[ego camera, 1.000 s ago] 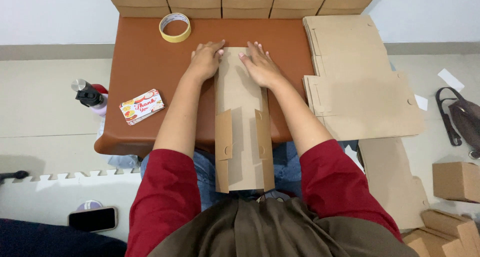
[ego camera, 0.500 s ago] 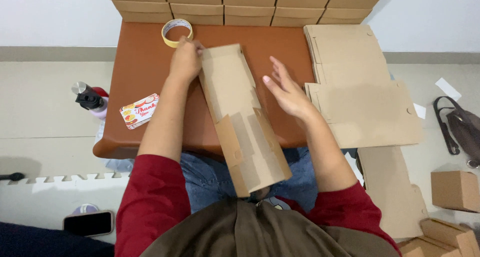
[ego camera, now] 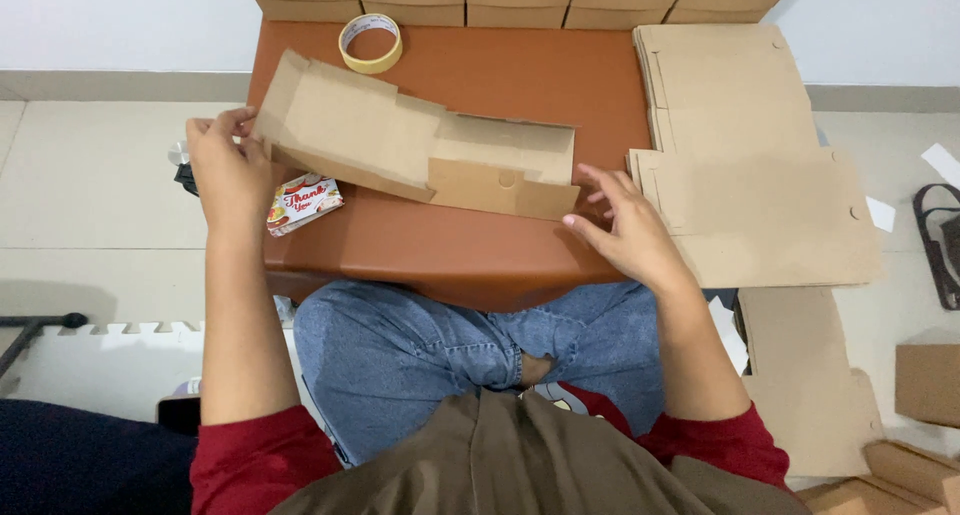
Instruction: Assembling a cardboard box from a flat template by folding along scored lines and tucking flaps.
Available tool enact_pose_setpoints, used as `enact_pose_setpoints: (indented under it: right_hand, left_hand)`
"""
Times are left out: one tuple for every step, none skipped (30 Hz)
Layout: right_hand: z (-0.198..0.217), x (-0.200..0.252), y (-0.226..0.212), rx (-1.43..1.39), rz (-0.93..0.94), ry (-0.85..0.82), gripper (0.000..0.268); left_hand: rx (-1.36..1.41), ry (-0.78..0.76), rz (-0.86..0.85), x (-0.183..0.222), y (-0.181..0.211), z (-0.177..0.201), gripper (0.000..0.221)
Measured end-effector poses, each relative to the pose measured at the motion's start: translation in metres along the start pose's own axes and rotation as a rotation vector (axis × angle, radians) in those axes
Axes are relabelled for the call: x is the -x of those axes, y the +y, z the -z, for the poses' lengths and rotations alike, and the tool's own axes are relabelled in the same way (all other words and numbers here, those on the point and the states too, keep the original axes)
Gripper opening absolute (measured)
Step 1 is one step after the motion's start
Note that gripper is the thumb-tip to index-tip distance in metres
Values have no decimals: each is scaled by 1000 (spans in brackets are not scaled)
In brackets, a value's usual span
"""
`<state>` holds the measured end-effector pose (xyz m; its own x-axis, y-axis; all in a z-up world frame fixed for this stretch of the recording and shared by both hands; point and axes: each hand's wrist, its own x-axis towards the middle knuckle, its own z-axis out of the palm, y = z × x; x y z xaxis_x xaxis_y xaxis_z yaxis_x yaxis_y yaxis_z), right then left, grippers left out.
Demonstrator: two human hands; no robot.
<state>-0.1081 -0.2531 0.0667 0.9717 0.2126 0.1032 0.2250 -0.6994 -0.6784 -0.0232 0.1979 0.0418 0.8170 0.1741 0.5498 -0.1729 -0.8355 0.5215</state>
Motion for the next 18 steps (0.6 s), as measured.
enact_pose_setpoints:
  right_hand:
    - [-6,-1,6,-3,1,0,64]
    - [-12,-3,13,22,-9,15,50]
    - [-18,-4,19,47,-18,30,38]
    - [-23,-4,24,47,-17,32,38]
    - [-28,-4,30,68,-21,71,24]
    - [-34,-4,36,90,-25,108,15]
    - [-35,-4,34,91,-24,108,15]
    - [-36,-2,33,84,-11,142,14]
    - [-37,0,32,76,2,175,13]
    - [-40,1,34,81,-1,170,13]
    - [-42,2,36,66,1,190,12]
    - [-42,1,38,54,6,215,10]
    - [-43,3,37,61,5,215,10]
    - [-43,3,36,54,1,228,11]
    - [-42,4,35,47,-4,241,12]
    - [-40,5,33,51,-6,250,12]
    - [-37,6,32,36,-26,238,11]
    - [-37,7,30,14,-46,222,11]
  left_hand:
    - [-3,0,-1,7,15,6,28]
    - [-80,-19,53,13,30,12,30]
    - [-157,-37,107,20,45,18,33]
    - [-157,-35,105,23,50,11,33]
    - [-296,30,11,26,55,5,39]
    - [-434,96,-82,30,60,-2,46]
    - [-434,97,-82,34,88,-4,46]
    - [-275,-23,-192,39,116,-7,44]
    - [-114,-141,-300,44,145,-10,43]
    - [-110,-144,-294,49,156,-23,43]
    - [-32,-308,-374,54,168,-37,50]
    - [50,-468,-458,56,181,-51,58]
    - [57,-465,-457,59,181,-61,58]
    - [66,-458,-460,61,182,-70,46]
    - [74,-451,-462,63,184,-80,35]
    - [79,-449,-472,66,186,-77,35]
    - [129,-434,-446,69,187,-75,24]
    - [173,-423,-416,74,187,-71,14]
